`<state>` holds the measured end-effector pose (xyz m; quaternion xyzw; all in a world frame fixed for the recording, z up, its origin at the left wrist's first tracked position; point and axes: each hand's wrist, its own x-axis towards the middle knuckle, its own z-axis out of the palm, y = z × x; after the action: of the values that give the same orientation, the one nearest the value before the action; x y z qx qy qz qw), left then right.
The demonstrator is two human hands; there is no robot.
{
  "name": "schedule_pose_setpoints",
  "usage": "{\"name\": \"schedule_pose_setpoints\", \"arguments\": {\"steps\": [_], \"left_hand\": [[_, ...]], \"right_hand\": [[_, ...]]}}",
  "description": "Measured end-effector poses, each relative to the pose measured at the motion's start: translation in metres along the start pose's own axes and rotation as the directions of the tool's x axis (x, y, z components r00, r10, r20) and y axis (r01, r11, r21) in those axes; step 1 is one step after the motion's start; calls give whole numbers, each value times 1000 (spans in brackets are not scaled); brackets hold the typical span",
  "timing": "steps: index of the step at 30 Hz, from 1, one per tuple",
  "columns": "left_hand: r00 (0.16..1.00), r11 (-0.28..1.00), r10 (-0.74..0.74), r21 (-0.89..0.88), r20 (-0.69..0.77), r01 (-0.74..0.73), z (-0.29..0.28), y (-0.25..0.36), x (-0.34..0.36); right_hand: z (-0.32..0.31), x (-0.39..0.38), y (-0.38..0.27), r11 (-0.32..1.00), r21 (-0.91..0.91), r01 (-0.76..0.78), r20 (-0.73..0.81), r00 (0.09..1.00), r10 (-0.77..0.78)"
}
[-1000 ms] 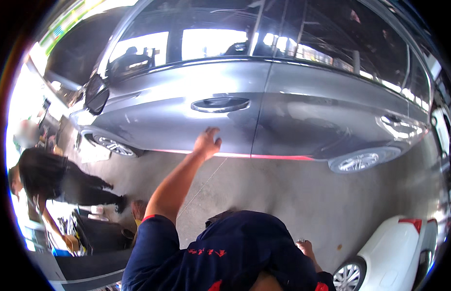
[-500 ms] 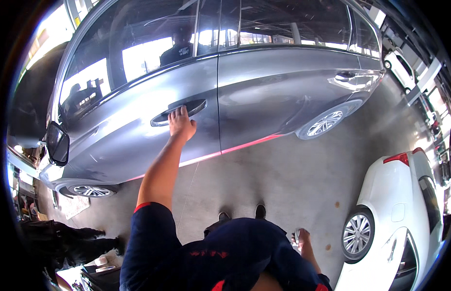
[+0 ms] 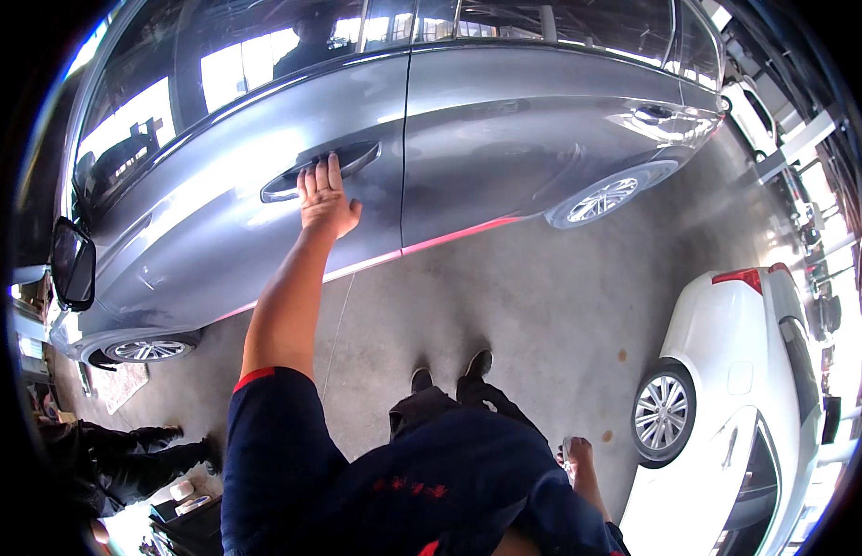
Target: The person unlatches and opens a vehicle's front hood, removes a damaged front trim component from the car, retrieves mechanical screws from a small cardboard container, and then installs a replacement automotive part inside the engine bay with hands.
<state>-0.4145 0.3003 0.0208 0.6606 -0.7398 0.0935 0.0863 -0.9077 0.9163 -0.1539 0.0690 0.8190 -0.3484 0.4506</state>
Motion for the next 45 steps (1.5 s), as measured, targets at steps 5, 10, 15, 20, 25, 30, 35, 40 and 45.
{"name": "schedule_pose_setpoints", "arguments": {"steps": [5, 10, 15, 20, 25, 30, 35, 40, 45], "left_hand": [[994, 985, -11, -171, -112, -8, 2, -22, 14], [989, 963, -15, -270, -148, -25, 8, -6, 20], [991, 977, -16, -211, -130, -12, 8, -22, 12], [998, 983, -18, -185, -66, 5, -1, -13, 13], [998, 974, -57, -219, -20, 52, -9, -12, 15], [999, 968, -40, -249, 26, 45, -6, -21, 24], [991, 985, 23, -170, 128, -1, -8, -20, 38], [875, 980, -172, -7, 452, 196, -30, -10, 56], [952, 960, -261, -62, 158, 274, -12, 29, 53]], "right_hand": [[18, 22, -14, 959, -233, 163, -5, 986, -169], [-11, 51, 8, 786, -553, 277, -128, 904, -408], [11, 17, 0, 890, -432, 144, -164, 958, -235], [19, -13, 4, 975, -223, -19, -201, 979, -27], [15, -5, 0, 965, -261, -39, -116, 993, 9], [6, 3, -31, 960, -278, 22, 122, 992, 12], [6, 5, -49, 965, -218, 148, 186, 977, -108], [14, -16, -67, 878, -443, 182, 217, 972, -92], [-35, 48, -8, 355, -775, 523, 404, 842, -358]]}}
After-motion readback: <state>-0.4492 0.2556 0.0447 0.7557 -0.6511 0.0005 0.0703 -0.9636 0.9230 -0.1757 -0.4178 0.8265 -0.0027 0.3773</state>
